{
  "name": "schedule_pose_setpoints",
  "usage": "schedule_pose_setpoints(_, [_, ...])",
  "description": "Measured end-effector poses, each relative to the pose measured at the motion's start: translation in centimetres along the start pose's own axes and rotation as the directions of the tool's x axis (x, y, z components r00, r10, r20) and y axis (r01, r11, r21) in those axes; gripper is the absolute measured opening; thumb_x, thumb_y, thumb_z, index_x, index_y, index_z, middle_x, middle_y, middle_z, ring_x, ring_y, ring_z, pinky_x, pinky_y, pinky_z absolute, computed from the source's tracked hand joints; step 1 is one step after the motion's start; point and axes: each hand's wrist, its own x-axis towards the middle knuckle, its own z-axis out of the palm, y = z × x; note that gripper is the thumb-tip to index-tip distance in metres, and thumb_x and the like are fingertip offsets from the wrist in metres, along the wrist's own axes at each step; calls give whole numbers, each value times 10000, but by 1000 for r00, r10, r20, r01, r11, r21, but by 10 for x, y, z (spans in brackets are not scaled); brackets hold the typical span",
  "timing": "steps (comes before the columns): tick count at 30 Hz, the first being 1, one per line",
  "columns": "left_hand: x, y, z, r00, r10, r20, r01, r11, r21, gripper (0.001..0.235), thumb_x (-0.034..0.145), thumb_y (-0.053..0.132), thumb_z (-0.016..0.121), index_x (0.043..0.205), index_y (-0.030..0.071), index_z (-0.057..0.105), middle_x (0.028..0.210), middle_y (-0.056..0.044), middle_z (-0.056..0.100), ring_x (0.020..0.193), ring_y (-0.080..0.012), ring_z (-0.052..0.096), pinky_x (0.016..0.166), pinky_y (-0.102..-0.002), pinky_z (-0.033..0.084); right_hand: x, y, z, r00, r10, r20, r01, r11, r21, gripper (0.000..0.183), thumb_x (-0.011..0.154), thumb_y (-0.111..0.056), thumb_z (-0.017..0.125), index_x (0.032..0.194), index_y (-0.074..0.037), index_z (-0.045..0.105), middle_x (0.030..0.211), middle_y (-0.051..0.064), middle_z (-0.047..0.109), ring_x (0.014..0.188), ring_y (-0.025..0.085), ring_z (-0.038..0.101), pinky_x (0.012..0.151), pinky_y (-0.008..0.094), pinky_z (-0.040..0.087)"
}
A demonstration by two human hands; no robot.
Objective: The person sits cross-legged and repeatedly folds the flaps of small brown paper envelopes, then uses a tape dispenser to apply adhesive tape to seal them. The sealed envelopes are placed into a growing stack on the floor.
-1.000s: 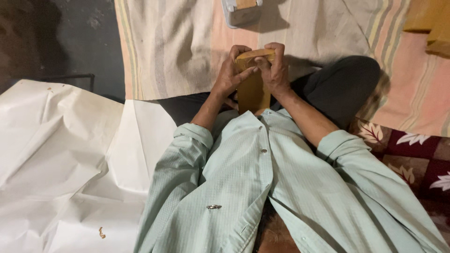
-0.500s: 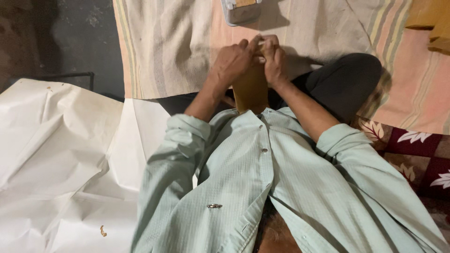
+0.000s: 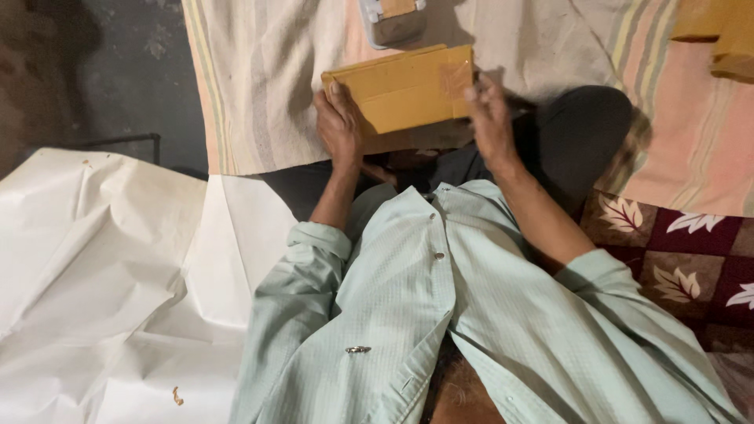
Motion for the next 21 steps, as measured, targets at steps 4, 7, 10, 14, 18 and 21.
schedule_pose_setpoints(4, [-3, -4, 12, 995, -26, 94, 21, 998, 62, 653, 1069, 575, 336, 1400, 26, 459, 1052, -219, 687, 972, -359, 660, 864, -490, 505, 24, 28, 11, 999, 24, 25, -30, 964, 266, 618, 983, -175, 675, 1482, -1, 356, 1376, 181, 476, 1052, 209, 678, 705, 333, 630])
schedule_pose_setpoints(7, [4, 11, 5, 978, 101, 181, -155, 937, 313, 744, 1059, 632, 340, 1581, 103, 356, 1253, -256, 566, 1145, -384, 567, 999, -531, 464, 32, 47, 8, 999, 21, 37, -29, 976, 217, 651, 997, -125, 678, 1535, 1, 336, 1340, 187, 493, 1043, 205, 699, 696, 299, 660])
schedule_pose_setpoints(10, [3, 42, 0, 923, 157, 351, -347, 733, 585, 825, 982, 761, 385, 1608, 231, 299, 1549, -298, 336, 1437, -441, 357, 1154, -623, 293, 30, 52, 4, 971, -237, -19, 237, 971, -7, 589, 1130, -56, 759, 1578, 38, 389, 1304, 244, 630, 1191, 228, 657, 931, 283, 580])
schedule_pose_setpoints(14, [-11, 85, 0, 666, 156, 729, -682, 523, 511, 1182, 691, 944, 522, 1592, 255, 189, 1616, -316, 131, 1513, -470, 108, 1188, -675, 61, 26, 26, 0, 999, -32, -4, 32, 962, 272, 651, 973, -64, 684, 1523, 18, 344, 1157, 172, 684, 969, 175, 704, 702, 264, 610])
schedule_pose_setpoints(18, [-16, 105, 20, 473, 633, 612, -857, 492, 154, 979, 895, 810, 626, 1612, 279, 224, 1592, -340, 238, 1504, -493, 212, 1206, -720, 99, 6, 0, -6, 993, -118, 1, 115, 970, 215, 598, 1001, -49, 656, 1533, 24, 392, 1165, 177, 707, 1016, 173, 686, 847, 257, 571])
schedule_pose_setpoints(21, [-7, 111, 27, 418, 605, 678, -881, 451, 140, 924, 913, 618, 745, 1634, 313, 254, 1509, -293, 379, 1428, -472, 367, 1196, -672, 216, 5, -15, -16, 993, -111, -48, 120, 943, 311, 537, 1016, -57, 522, 1544, 23, 469, 1403, 130, 619, 1136, 155, 643, 779, 235, 489])
